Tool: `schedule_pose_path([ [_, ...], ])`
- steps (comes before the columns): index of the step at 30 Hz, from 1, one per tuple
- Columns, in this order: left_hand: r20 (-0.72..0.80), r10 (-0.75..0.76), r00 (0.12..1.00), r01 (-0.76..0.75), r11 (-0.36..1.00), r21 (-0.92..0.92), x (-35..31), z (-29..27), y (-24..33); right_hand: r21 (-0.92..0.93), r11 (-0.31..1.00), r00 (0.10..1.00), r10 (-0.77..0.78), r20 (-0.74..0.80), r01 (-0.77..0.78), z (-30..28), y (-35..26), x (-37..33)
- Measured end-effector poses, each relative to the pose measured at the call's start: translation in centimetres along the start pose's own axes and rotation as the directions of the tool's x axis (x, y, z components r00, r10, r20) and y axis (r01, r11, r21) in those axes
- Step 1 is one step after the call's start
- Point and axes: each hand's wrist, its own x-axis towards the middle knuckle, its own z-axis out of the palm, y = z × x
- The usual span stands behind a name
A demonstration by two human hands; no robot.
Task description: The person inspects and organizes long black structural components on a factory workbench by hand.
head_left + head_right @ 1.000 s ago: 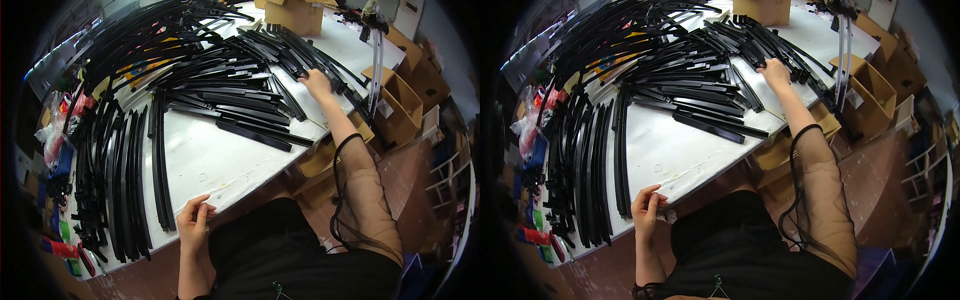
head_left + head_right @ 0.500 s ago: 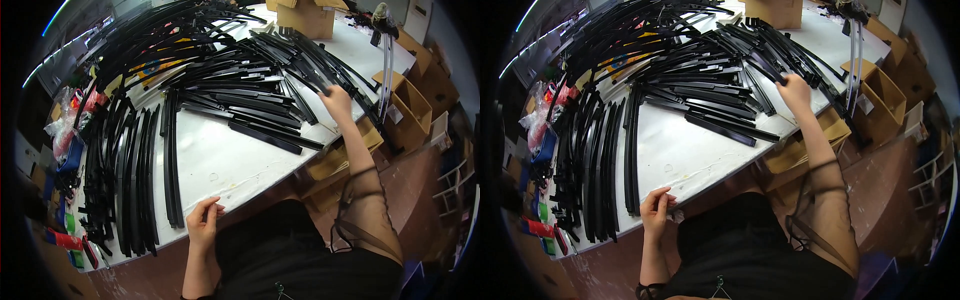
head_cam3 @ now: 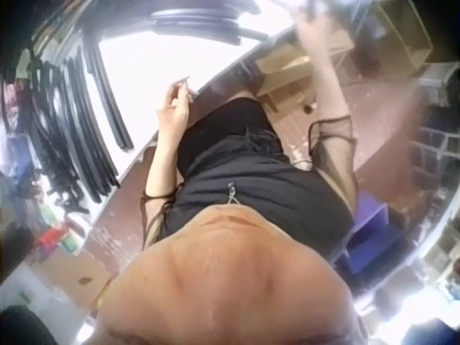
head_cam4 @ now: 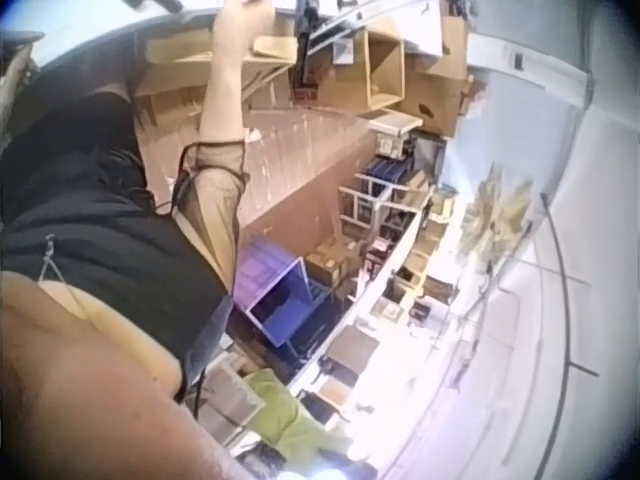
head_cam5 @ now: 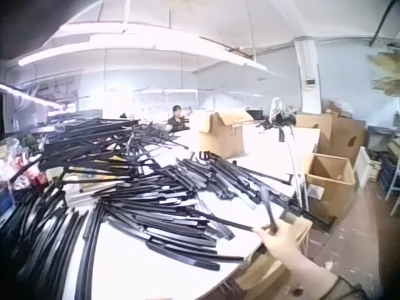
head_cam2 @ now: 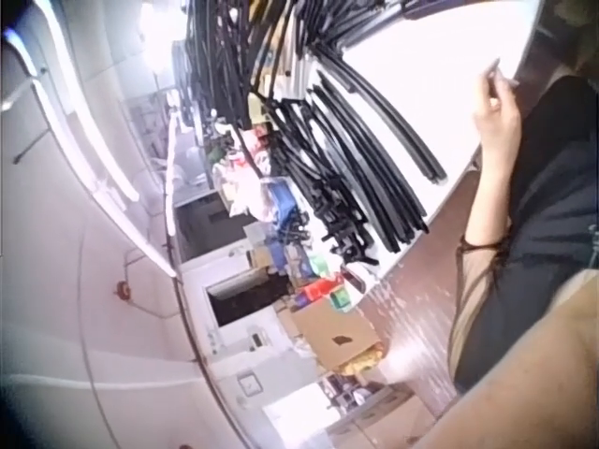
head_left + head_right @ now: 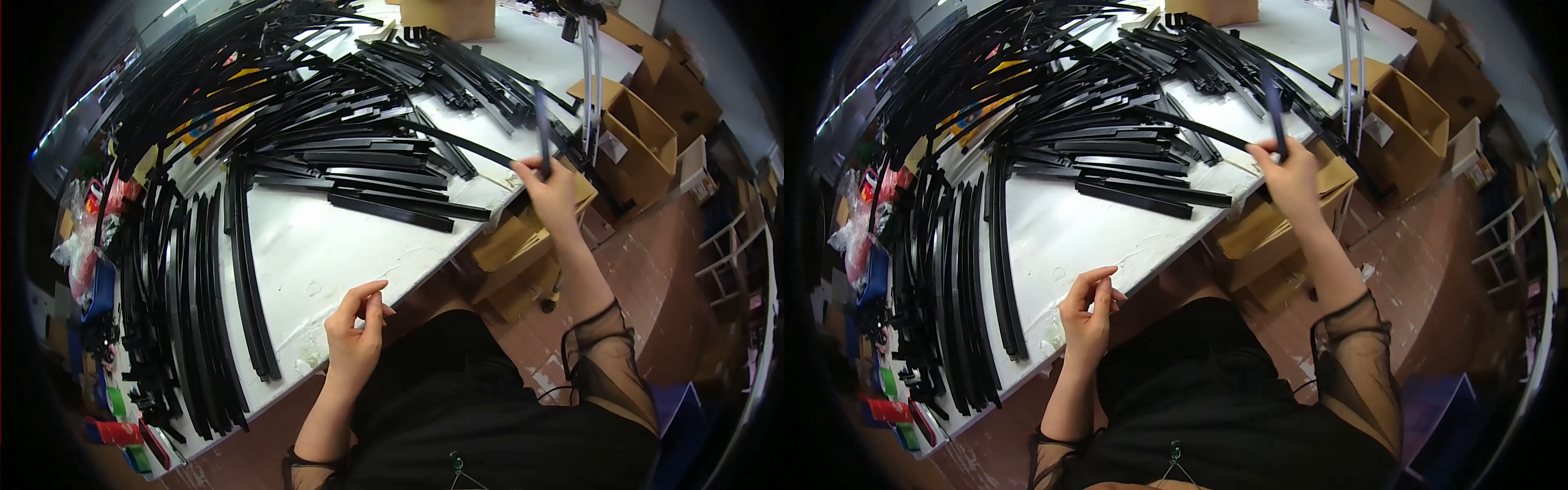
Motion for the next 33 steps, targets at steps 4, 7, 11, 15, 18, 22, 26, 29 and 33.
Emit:
schedule_pose_path([
  [4,0.039,-0.042,0.998,0.040,0.998,0.043,-0.5,-0.4,0.2,0.090,0.996,0.959,-0.021,0.283,-0.005,5.7,-0.9,2.6],
  [7,0.042,-0.025,0.999,0.019,0.992,0.124,-1.0,-1.3,-0.2,-0.211,0.950,0.954,-0.176,0.243,0.229,8.7,-0.2,6.1],
  [11,-0.041,-0.096,0.994,0.101,0.987,0.122,-1.6,-2.7,-1.6,-0.393,0.912,0.993,-0.098,0.063,0.115,11.5,3.5,14.0],
  [15,-0.126,-0.099,0.987,0.106,0.993,0.048,-1.4,-3.3,-2.5,-0.539,0.842,0.999,0.015,-0.044,-0.036,13.4,7.0,18.8],
  [18,-0.117,-0.108,0.987,0.118,0.989,0.084,-1.1,-3.1,-2.2,-0.530,0.847,0.999,-0.027,0.040,0.044,15.6,6.6,19.9],
  [22,-0.096,-0.097,0.991,0.108,0.987,0.121,-1.1,-3.3,-2.3,-0.567,0.789,0.967,-0.135,0.215,0.236,19.5,5.4,20.8],
  [26,-0.069,-0.055,0.996,0.068,0.979,0.194,-1.7,-3.5,-2.4,-0.658,0.645,0.916,-0.194,0.351,0.389,22.7,5.9,22.1],
  [29,-0.064,-0.059,0.996,0.070,0.980,0.187,-1.5,-3.4,-2.0,-0.762,0.521,0.923,-0.199,0.331,0.385,24.3,7.8,23.7],
  [33,-0.078,0.025,0.997,-0.004,0.967,0.255,-1.3,-3.6,-1.9,-0.757,0.498,0.906,-0.258,0.337,0.423,24.9,6.9,23.2],
])
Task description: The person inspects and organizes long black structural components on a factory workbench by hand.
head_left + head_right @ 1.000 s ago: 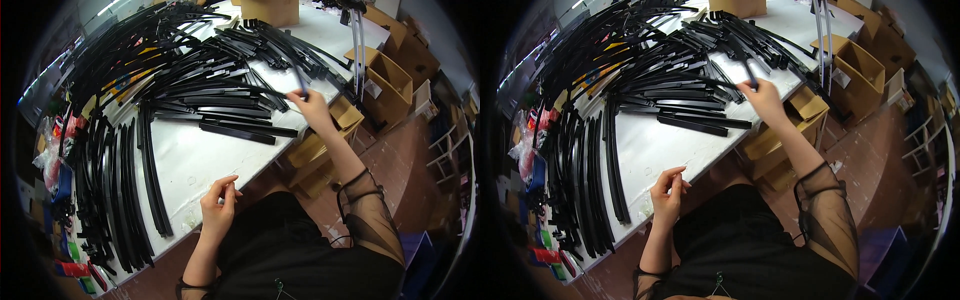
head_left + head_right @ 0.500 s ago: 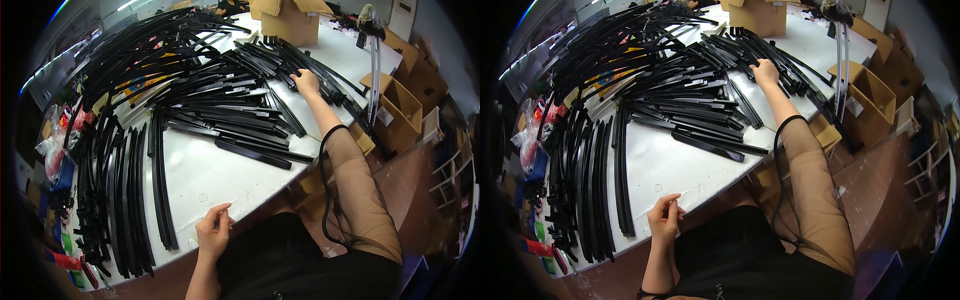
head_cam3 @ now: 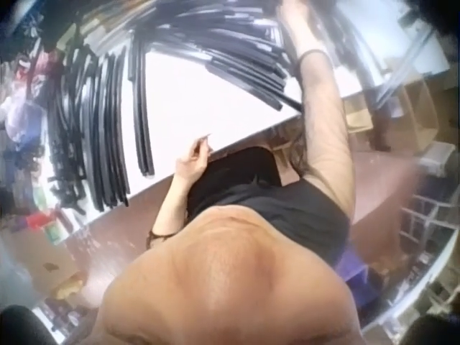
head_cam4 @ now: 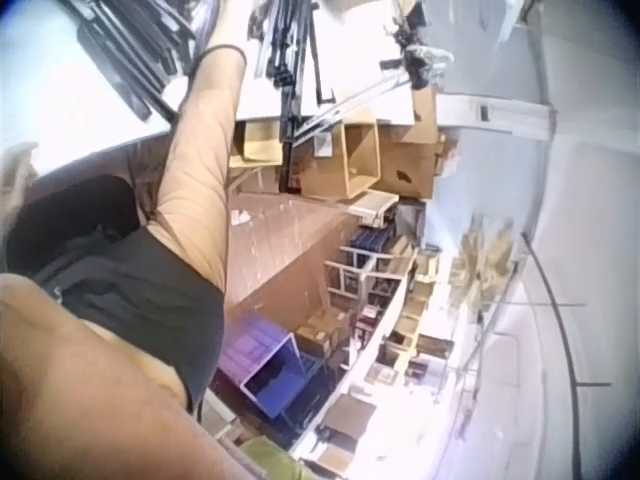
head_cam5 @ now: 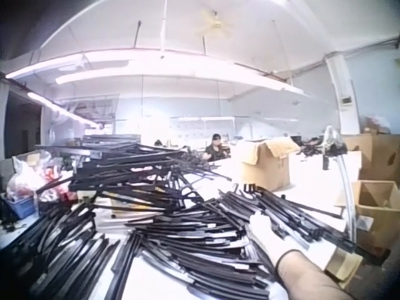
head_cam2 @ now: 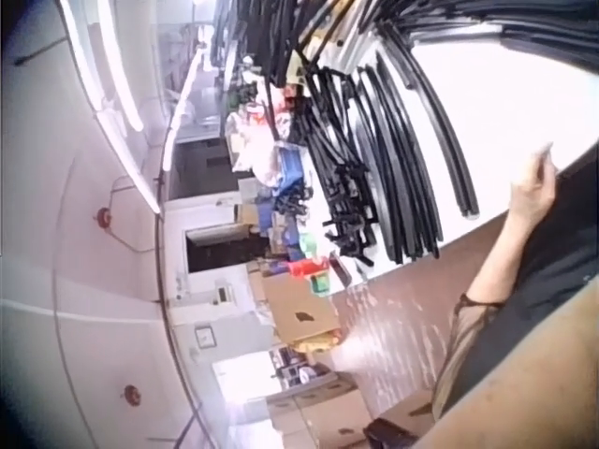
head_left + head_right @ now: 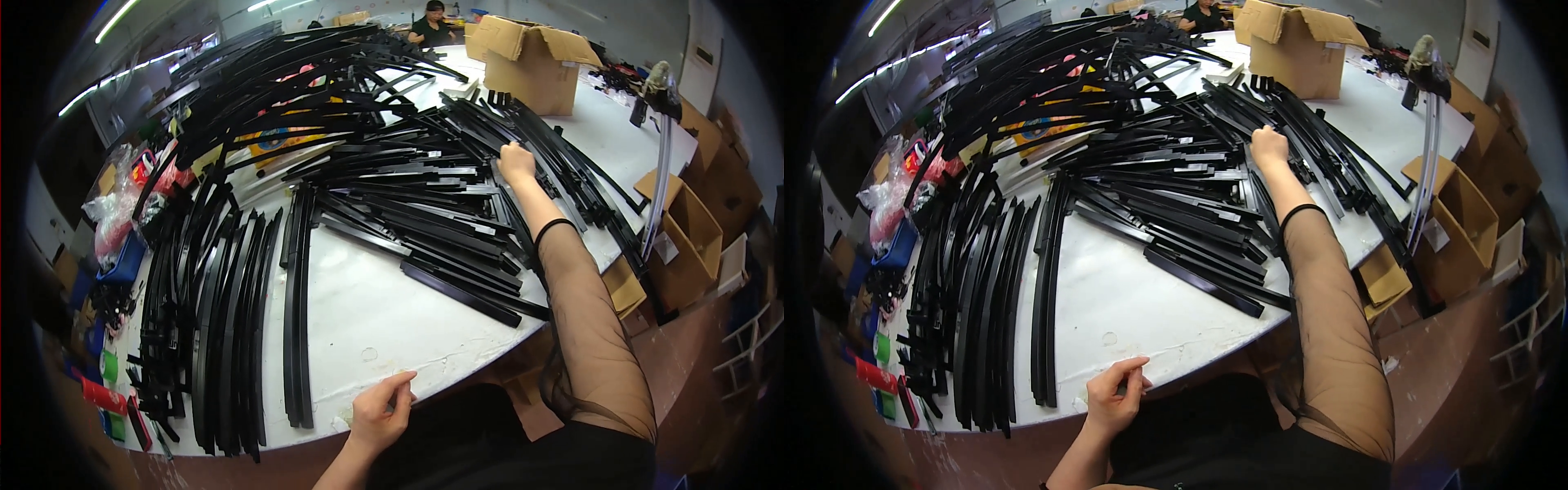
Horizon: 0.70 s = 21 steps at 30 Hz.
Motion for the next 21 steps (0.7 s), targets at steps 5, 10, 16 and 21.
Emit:
schedule_pose_path([
  [5,-0.011,-0.002,1.000,0.002,1.000,-0.016,0.5,0.2,-0.5,0.161,0.975,0.967,0.181,-0.178,-0.153,-2.1,2.3,-0.5],
  [10,0.031,-0.086,0.996,0.090,0.985,-0.149,1.0,-0.2,-0.4,0.534,0.821,0.865,0.404,-0.296,-0.201,-10.6,4.9,-3.6],
  [16,0.038,-0.187,0.982,0.191,0.962,-0.195,0.2,-0.7,0.3,0.791,0.596,0.944,0.167,-0.286,0.134,-23.3,9.8,-8.8],
  [21,-0.240,0.373,0.896,-0.295,0.906,0.304,1.8,-2.9,4.4,0.807,0.552,0.977,-0.157,-0.146,0.209,-31.4,7.9,-14.6],
])
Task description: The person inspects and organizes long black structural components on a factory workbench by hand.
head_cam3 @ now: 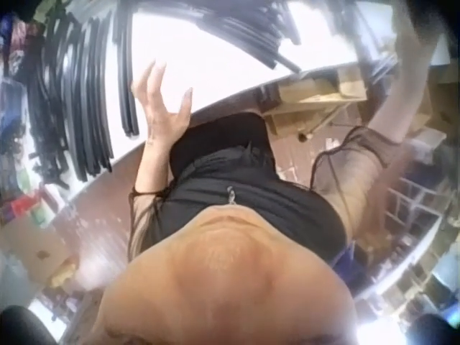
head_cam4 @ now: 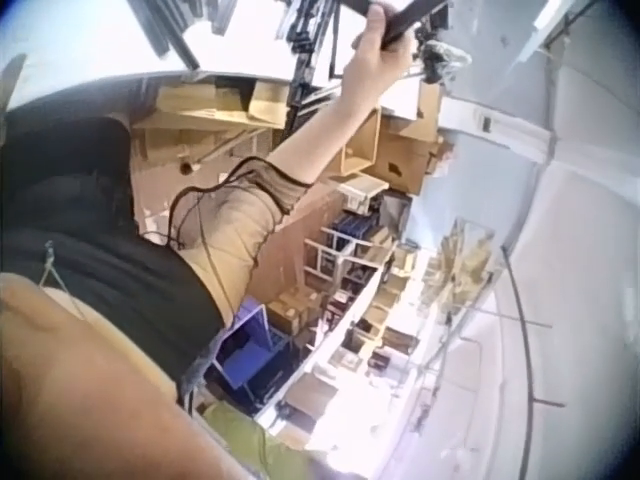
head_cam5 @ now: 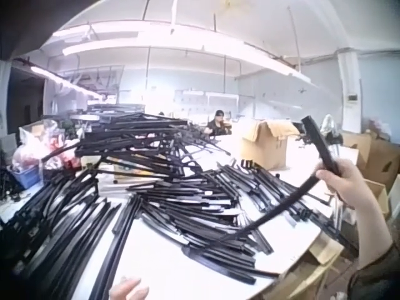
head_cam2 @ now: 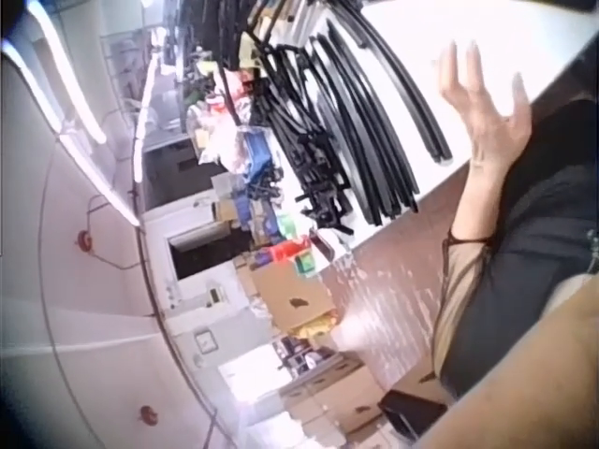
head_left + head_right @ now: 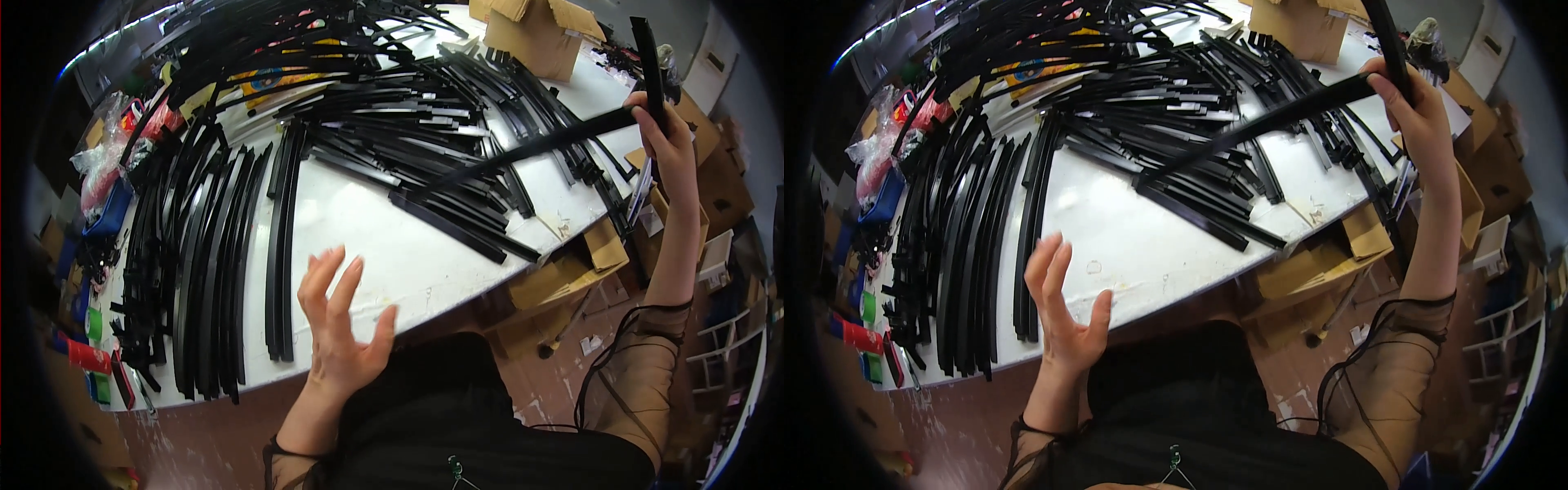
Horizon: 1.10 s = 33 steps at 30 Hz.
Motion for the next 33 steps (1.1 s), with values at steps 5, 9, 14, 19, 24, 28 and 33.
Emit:
schedule_pose_path([
  [5,0.452,0.106,0.886,-0.023,0.982,-0.187,2.9,-0.2,1.4,0.203,0.977,0.958,-0.001,0.288,-0.060,4.6,-6.2,-3.1],
  [9,0.704,-0.220,0.675,0.603,0.714,-0.355,1.7,-0.6,1.2,0.299,0.949,0.952,0.002,0.308,-0.098,9.1,-5.7,-3.1],
  [14,0.324,-0.454,0.830,0.528,0.450,-0.720,1.3,-2.5,-3.1,0.526,0.839,0.976,0.026,0.215,-0.138,15.6,-6.8,-5.2],
  [19,0.116,-0.734,0.669,0.176,0.005,-0.984,3.6,-5.4,-6.7,0.390,0.424,0.432,0.002,0.902,-0.817,21.1,-10.8,-14.9],
  [24,0.131,-0.843,0.521,-0.055,-0.187,-0.981,3.8,-6.4,-7.1,0.366,0.338,0.332,-0.155,0.930,-0.867,23.7,-13.7,-18.7],
  [28,0.096,-0.846,0.524,-0.079,-0.160,-0.984,3.7,-6.3,-6.8,0.406,0.301,0.390,-0.116,0.913,-0.863,24.3,-14.4,-19.1],
  [33,0.069,-0.829,0.555,-0.068,-0.128,-0.990,3.7,-6.2,-7.0,0.446,0.335,0.432,-0.120,0.894,-0.830,24.5,-14.0,-19.0],
])
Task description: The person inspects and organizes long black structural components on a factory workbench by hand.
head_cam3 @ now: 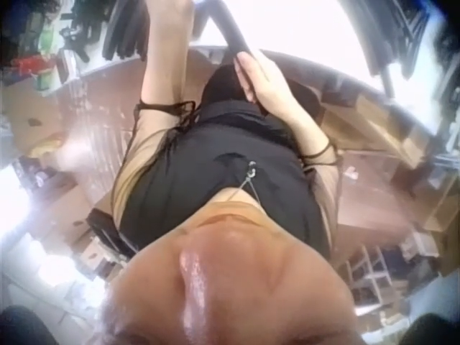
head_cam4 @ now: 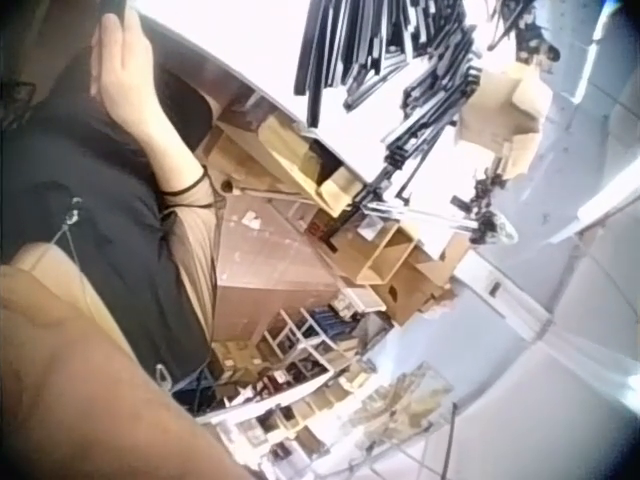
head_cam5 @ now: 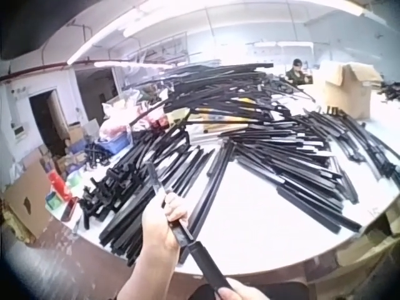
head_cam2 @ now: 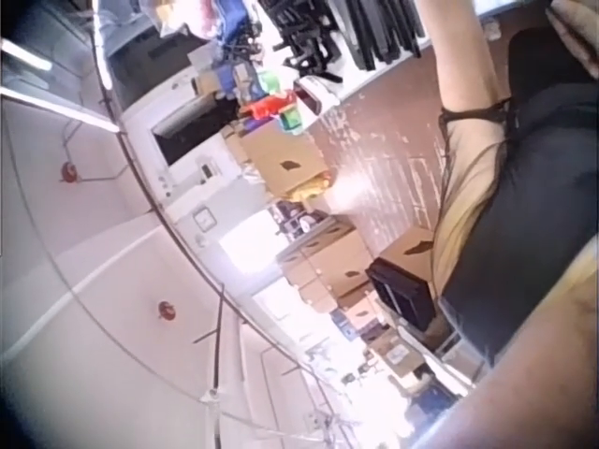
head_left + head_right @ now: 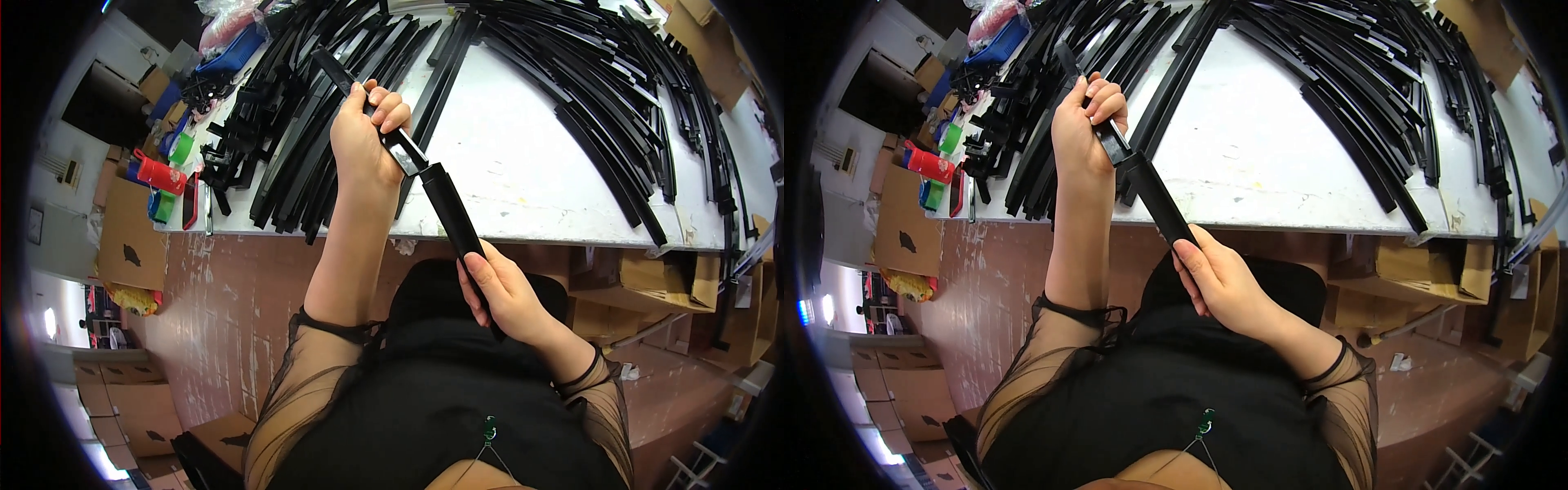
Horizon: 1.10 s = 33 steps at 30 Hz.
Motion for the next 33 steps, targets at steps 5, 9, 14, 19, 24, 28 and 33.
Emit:
schedule_pose_path([
  [5,0.041,0.137,0.990,-0.141,0.984,0.111,-0.5,0.6,-0.3,-0.032,0.999,1.000,0.006,0.008,-0.006,-0.1,0.1,0.0],
  [9,0.055,0.157,0.986,-0.164,0.974,0.158,-0.8,1.1,-0.4,-0.042,0.999,1.000,-0.004,-0.007,0.004,-0.2,0.4,0.1],
  [14,0.040,0.212,0.976,-0.216,0.964,0.153,-1.0,1.6,-0.6,-0.047,0.999,1.000,-0.017,-0.001,0.017,-0.4,0.5,0.2],
  [19,0.135,0.211,0.968,-0.243,0.920,0.307,-0.8,1.4,-0.4,-0.078,0.997,1.000,0.004,0.008,-0.003,-0.8,0.6,0.3],
  [24,0.299,0.208,0.931,-0.330,0.830,0.450,-1.5,2.3,-0.7,-0.045,0.999,0.999,0.030,0.034,-0.029,-1.1,1.0,0.5],
  [28,0.348,0.139,0.927,-0.300,0.832,0.467,-2.4,3.1,-0.8,-0.087,0.996,0.999,-0.004,0.049,0.009,-0.9,0.9,0.2],
  [33,0.434,0.133,0.891,-0.335,0.839,0.429,-3.9,3.6,-0.9,-0.222,0.968,0.993,-0.120,0.002,0.118,-0.3,1.4,-0.3],
])
